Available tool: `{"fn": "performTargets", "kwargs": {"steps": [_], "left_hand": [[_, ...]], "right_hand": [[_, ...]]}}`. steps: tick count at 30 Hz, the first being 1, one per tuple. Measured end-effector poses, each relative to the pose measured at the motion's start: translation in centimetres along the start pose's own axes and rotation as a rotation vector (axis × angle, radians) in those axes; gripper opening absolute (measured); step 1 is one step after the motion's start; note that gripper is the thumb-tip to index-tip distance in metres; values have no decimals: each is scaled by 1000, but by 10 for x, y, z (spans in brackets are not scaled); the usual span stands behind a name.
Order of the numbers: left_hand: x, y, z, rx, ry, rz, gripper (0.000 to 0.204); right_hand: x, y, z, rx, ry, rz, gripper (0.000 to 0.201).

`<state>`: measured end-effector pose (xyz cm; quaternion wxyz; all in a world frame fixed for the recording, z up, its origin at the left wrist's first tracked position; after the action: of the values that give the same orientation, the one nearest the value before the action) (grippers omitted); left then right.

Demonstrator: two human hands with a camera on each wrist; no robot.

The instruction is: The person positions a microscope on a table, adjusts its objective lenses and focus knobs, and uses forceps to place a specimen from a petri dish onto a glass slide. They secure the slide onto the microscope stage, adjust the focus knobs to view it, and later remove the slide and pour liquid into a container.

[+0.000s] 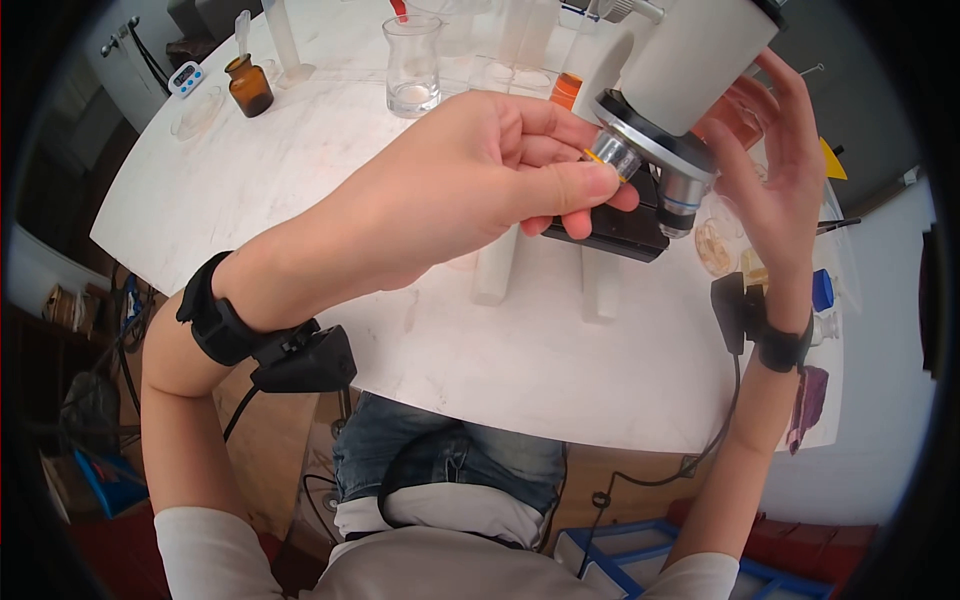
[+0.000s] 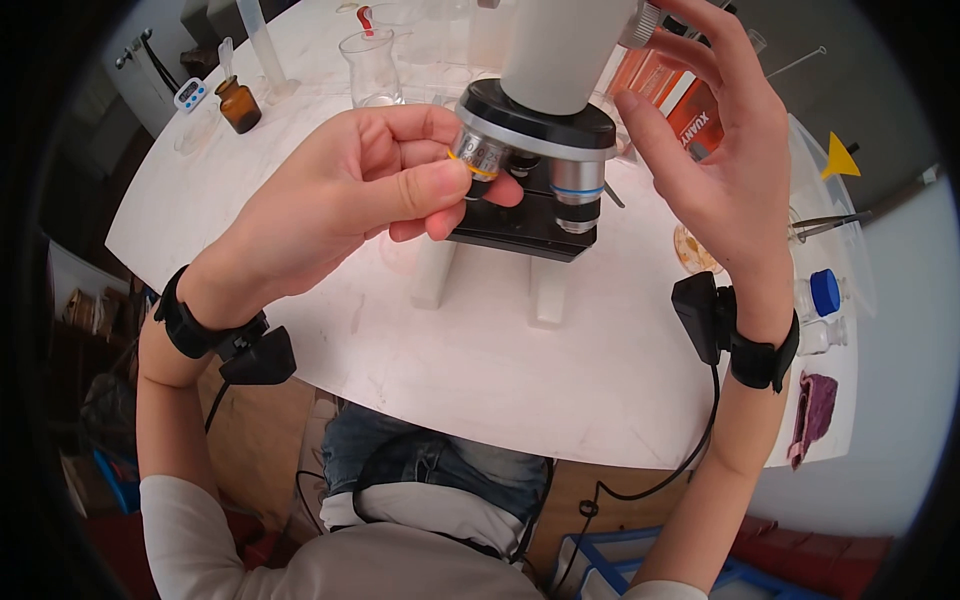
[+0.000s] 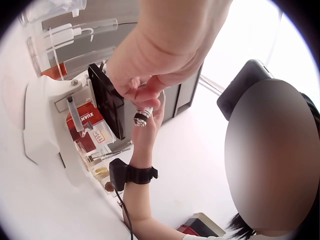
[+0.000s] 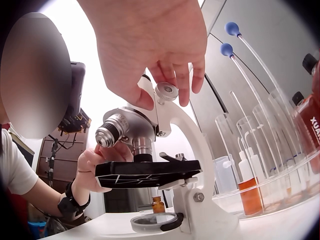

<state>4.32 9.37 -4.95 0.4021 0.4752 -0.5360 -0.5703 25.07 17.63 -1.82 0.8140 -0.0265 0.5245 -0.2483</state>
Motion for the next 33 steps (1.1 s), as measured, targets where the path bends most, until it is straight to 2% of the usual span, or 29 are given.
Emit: {"fn": "performTargets", "kwargs": {"steps": [5,7,9,15,22,24,25,27,30,31,32,33], "left_hand": [[3,-2,-4,-12,120,-16,16],[1,1,-2,-22,80,17,17],[0,1,-1,-33,41,53,17],[-2,-1,-2,-42,106,7,24],[-1,4,-2,22,104,-16,29],[-3,2,1,25,127,-26,29],[-5,1,4,21,136,-35,29],[-7,1,11,16,143,-44,28],[-8,2,20,-79,191,-159,23],[-9,3,22,-81,190,-161,23],[-10,3,25,-133,216,-185,23],[-11,3,27,-183,242,-207,24]], "right_hand": [[0,-1,0,30,12,-1,51],[-1,2,0,42,-1,-13,51],[-1,3,-1,49,15,91,51],[-1,1,-2,3,2,38,51],[-1,-1,-2,39,3,73,50],[-1,1,-2,-57,-14,-101,48],[-2,3,-2,-57,-12,-100,48],[-4,6,-2,86,51,121,46],[-4,6,-5,64,76,121,43],[-6,32,-4,65,79,122,43],[-9,77,-1,-213,35,76,46],[-17,77,-7,-490,-10,28,49]]}}
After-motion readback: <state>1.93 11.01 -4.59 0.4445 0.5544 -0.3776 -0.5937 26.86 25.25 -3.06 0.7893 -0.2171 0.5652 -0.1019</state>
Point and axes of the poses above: each hand's wrist, its own x-axis away from the middle knuckle, its own z-axis out of the back of the hand, y = z × x, the point moved 2 cm from there along -x, towards the middle knuckle, and after that the axes turned 11 degrees about y, right-handed, at the moved point
